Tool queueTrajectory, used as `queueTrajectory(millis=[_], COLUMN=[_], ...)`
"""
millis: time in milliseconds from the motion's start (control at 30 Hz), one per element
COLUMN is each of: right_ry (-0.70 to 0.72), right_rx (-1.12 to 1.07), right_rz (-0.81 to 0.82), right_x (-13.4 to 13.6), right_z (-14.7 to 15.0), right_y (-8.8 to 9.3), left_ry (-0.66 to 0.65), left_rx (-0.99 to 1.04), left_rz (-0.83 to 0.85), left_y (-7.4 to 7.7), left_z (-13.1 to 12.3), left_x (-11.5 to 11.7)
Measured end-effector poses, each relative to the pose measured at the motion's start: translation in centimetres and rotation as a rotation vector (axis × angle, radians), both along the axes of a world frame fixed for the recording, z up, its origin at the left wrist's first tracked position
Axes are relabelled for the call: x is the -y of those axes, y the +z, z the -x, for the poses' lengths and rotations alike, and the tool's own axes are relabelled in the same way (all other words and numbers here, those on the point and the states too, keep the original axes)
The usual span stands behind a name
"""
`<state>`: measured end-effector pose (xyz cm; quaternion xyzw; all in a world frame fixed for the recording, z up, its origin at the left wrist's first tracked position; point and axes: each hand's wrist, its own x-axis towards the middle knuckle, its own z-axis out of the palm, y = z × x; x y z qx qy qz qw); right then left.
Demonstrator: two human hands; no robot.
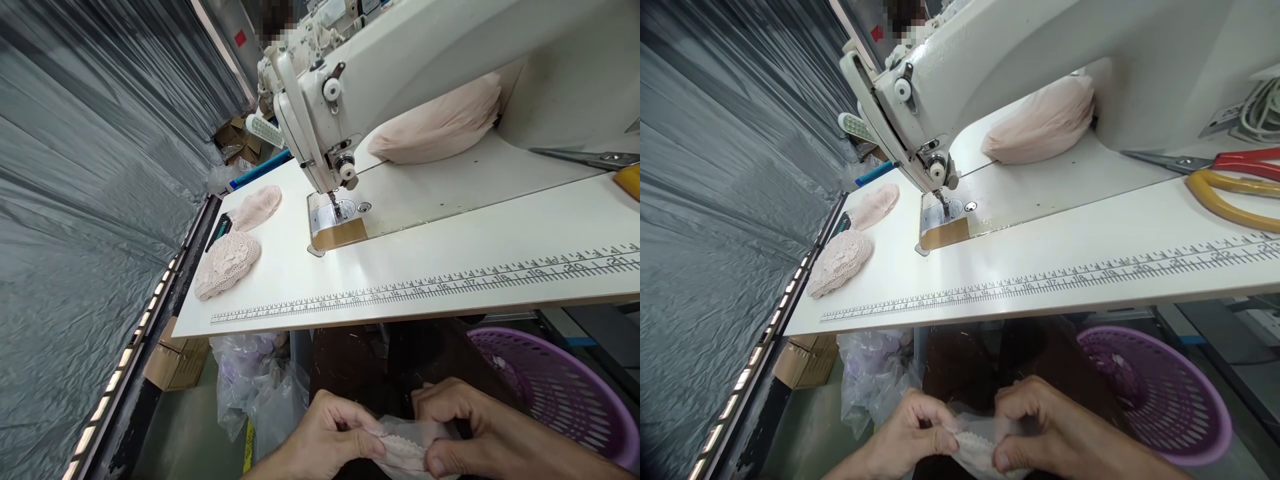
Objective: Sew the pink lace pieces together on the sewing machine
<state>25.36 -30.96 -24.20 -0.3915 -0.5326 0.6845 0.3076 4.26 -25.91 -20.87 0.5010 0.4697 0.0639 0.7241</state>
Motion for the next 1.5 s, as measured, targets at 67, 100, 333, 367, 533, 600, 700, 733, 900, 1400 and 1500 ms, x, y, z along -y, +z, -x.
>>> queueTrajectory(millis=[67,100,333,367,533,600,700,733,900,1400,1500], right_ry=[0.016,0.021,-0.054,-0.082,-0.143,-0.153,-0.156,-0.156,-0.143,-0.236,-0.329], right_rx=[-0.004,-0.003,0.048,0.056,0.097,0.123,0.144,0.144,0.126,0.086,0.033], right_rz=[-0.015,-0.011,0.146,0.147,0.059,0.036,0.030,0.033,0.042,0.021,0.017], right_x=[0.0,0.0,0.1,0.0,0.0,0.1,0.1,0.1,-0.3,-1.2,-1.1], right_z=[-0.1,-0.1,-0.2,-0.1,0.4,0.5,0.4,0.3,0.5,1.4,1.3], right_y=[-0.1,-0.2,0.4,0.7,1.4,1.2,0.7,0.6,0.7,1.1,1.7], left_ry=[-0.010,-0.019,-0.132,-0.141,-0.139,-0.131,-0.140,-0.142,-0.122,-0.082,-0.029], left_rx=[0.023,0.027,-0.072,-0.082,-0.087,-0.054,-0.027,-0.027,-0.033,-0.041,-0.044], left_rz=[0.002,-0.005,-0.177,-0.199,-0.182,-0.141,-0.127,-0.136,-0.186,-0.246,-0.199], left_y=[-0.2,-0.2,0.6,0.7,0.8,0.6,0.1,0.0,-0.6,0.6,0.9], left_z=[0.0,0.0,-0.6,-0.8,-1.4,-1.2,-0.6,-0.4,0.2,-0.3,-0.1], left_x=[-0.1,-0.1,-0.4,-0.4,-0.3,-0.3,-0.2,-0.2,0.0,-1.4,-2.3])
